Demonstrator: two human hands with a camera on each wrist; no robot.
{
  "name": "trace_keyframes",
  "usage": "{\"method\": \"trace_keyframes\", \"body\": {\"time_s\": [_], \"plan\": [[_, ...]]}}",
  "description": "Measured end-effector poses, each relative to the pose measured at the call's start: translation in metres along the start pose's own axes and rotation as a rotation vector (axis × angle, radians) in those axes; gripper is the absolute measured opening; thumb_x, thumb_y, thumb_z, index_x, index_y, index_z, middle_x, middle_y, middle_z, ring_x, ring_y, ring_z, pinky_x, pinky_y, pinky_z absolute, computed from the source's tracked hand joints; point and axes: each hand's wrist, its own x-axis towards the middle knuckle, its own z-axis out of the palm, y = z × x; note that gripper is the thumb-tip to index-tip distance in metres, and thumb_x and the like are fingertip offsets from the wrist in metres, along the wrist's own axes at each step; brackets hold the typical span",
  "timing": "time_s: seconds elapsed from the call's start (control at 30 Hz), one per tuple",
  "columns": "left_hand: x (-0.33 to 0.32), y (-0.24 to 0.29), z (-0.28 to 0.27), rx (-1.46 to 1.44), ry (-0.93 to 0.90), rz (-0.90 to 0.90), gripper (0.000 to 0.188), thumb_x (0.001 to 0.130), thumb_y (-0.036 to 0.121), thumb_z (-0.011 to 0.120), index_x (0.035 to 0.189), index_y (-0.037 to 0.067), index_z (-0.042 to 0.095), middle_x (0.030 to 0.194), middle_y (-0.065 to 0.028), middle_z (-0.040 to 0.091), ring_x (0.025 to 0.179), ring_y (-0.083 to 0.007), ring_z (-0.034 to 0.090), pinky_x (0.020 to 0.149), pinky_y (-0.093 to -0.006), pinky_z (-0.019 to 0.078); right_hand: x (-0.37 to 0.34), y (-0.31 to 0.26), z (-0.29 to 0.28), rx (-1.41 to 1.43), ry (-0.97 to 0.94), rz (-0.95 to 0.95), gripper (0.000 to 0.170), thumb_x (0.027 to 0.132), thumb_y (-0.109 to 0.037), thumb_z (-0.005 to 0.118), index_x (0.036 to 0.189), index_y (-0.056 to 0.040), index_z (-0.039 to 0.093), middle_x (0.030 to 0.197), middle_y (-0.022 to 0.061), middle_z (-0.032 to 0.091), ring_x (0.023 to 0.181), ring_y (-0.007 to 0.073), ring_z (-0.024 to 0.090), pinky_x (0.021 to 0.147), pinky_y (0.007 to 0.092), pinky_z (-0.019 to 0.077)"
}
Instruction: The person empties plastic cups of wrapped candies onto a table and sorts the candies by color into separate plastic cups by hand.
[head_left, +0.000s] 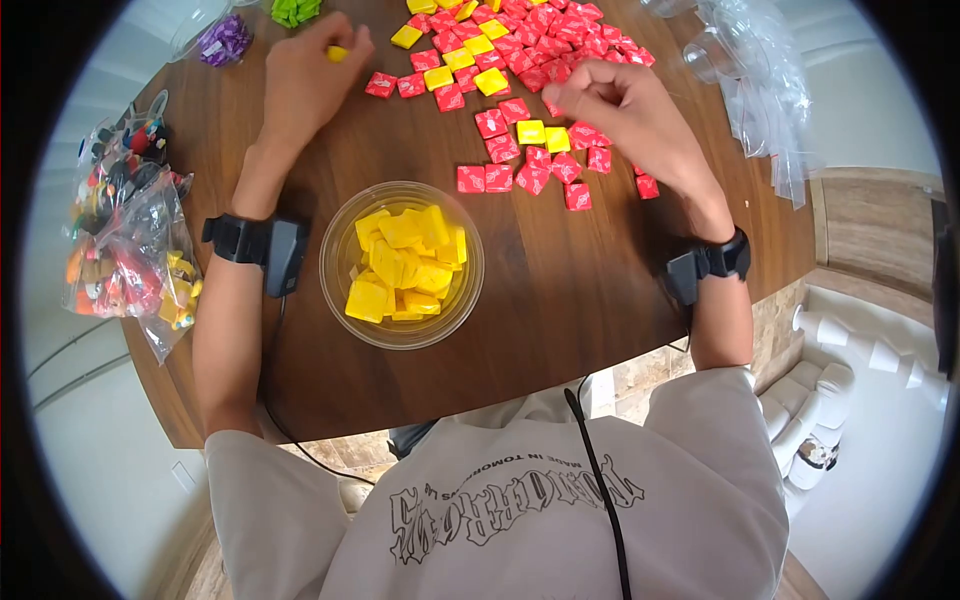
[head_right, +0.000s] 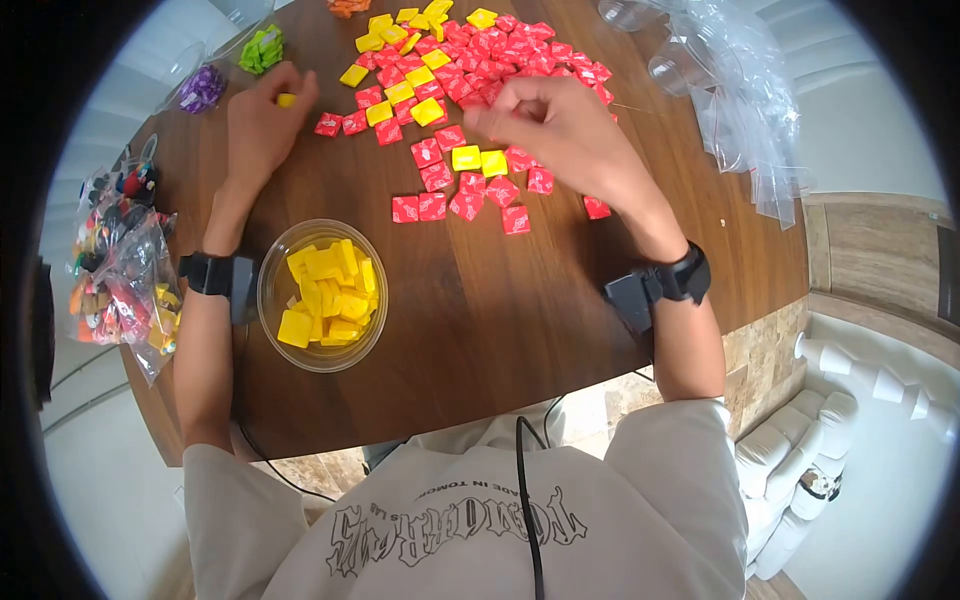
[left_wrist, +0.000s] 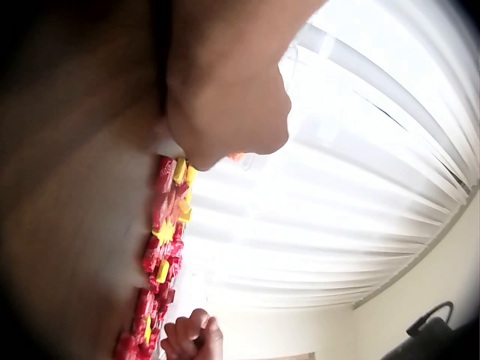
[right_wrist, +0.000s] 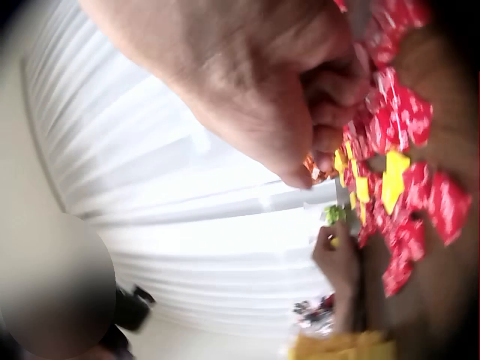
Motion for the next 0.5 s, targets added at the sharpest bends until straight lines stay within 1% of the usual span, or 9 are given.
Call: {"method": "trace_keyframes", "body": {"time_s": [0.07,0.13,0.17,0.23,0.27,0.37,0.4,0.47,0.5], "plan": [[0.001,-0.033,-0.007,-0.117,0.06,-0.101,0.029,0.095,0.028,0.07,0.084,0.007,0.055,0.062,-0.0039,0.051,0.056,-0.0189,0.056,0.053,-0.035,0.0446,-0.006,-0.008,0.006,-0.502,0.048,-0.169,0.022,0.09,-0.023,0.078,0.091,-0.0032,0.068,0.069,0.0039,0.053,0.064,0.0158,0.053,0.061,0.0367,0.0431],[0.008,-0.077,-0.029,-1.425,-0.109,-0.808,0.023,0.1,0.025,0.062,0.09,0.007,0.051,0.07,-0.0018,0.046,0.061,-0.0143,0.047,0.056,-0.0301,0.0428,-0.005,-0.002,0.003,-0.496,-0.016,-0.148,0.021,0.088,-0.021,0.079,0.092,-0.0035,0.068,0.068,0.0043,0.052,0.065,0.0172,0.053,0.062,0.0373,0.0434],[0.01,-0.08,-0.031,-1.422,-0.112,-0.806,0.023,0.1,0.025,0.062,0.09,0.007,0.051,0.07,-0.0018,0.046,0.061,-0.0143,0.047,0.056,-0.0301,0.0428,-0.004,0.001,0.0,-0.498,-0.083,-0.128,0.021,0.087,-0.02,0.08,0.093,-0.0038,0.068,0.068,0.0047,0.051,0.067,0.0186,0.053,0.064,0.0378,0.0438],[0.01,-0.075,-0.04,-2.046,0.09,-0.994,0.019,0.103,0.022,0.051,0.094,0.007,0.048,0.078,-0.0022,0.045,0.065,-0.0146,0.043,0.057,-0.0262,0.0427,-0.002,0.005,0.0,-0.495,-0.108,-0.148,0.021,0.085,-0.019,0.081,0.093,-0.0042,0.068,0.071,0.0046,0.052,0.069,0.0193,0.054,0.065,0.0382,0.0442],[0.016,-0.059,-0.046,-1.966,0.244,-1.132,0.019,0.105,0.019,0.045,0.098,0.002,0.051,0.088,-0.0059,0.053,0.074,-0.0135,0.05,0.056,-0.0269,0.0429,-0.002,0.006,0.0,-0.497,-0.134,-0.168,0.022,0.084,-0.019,0.081,0.094,-0.0046,0.068,0.074,0.0046,0.053,0.072,0.0199,0.055,0.067,0.0385,0.0446],[0.041,0.005,-0.051,-1.501,0.252,-1.433,0.019,0.104,0.02,0.049,0.105,0.002,0.055,0.093,-0.0072,0.062,0.076,-0.0145,0.058,0.057,-0.0274,0.0435,-0.003,0.002,-0.002,-0.569,-0.065,-0.261,0.021,0.085,-0.019,0.081,0.093,-0.005,0.068,0.082,0.0048,0.056,0.078,0.022,0.057,0.07,0.0394,0.0462],[0.038,-0.014,-0.044,-1.5,0.255,-1.432,0.019,0.104,0.02,0.049,0.105,0.002,0.055,0.093,-0.0072,0.062,0.076,-0.0145,0.058,0.057,-0.0274,0.0435,-0.005,0.002,-0.003,-0.57,-0.067,-0.264,0.021,0.085,-0.019,0.081,0.093,-0.005,0.068,0.082,0.0048,0.056,0.078,0.022,0.057,0.07,0.0394,0.0462],[0.027,-0.07,-0.02,-1.173,-0.331,-0.97,0.028,0.103,0.025,0.058,0.112,-0.001,0.063,0.095,-0.0065,0.069,0.075,-0.0163,0.063,0.065,-0.0301,0.0492,-0.007,0.002,-0.004,-0.566,-0.076,-0.276,0.021,0.083,-0.019,0.081,0.092,-0.0057,0.067,0.087,0.0054,0.058,0.084,0.0236,0.059,0.074,0.0401,0.0479],[0.023,-0.057,-0.015,-1.172,-0.327,-0.969,0.028,0.103,0.025,0.058,0.112,-0.001,0.063,0.095,-0.0065,0.069,0.075,-0.0163,0.063,0.065,-0.0301,0.0492,-0.007,0.001,-0.003,-0.567,-0.076,-0.28,0.021,0.083,-0.019,0.081,0.092,-0.0057,0.067,0.087,0.0054,0.058,0.084,0.0236,0.059,0.074,0.0401,0.0479]]}}
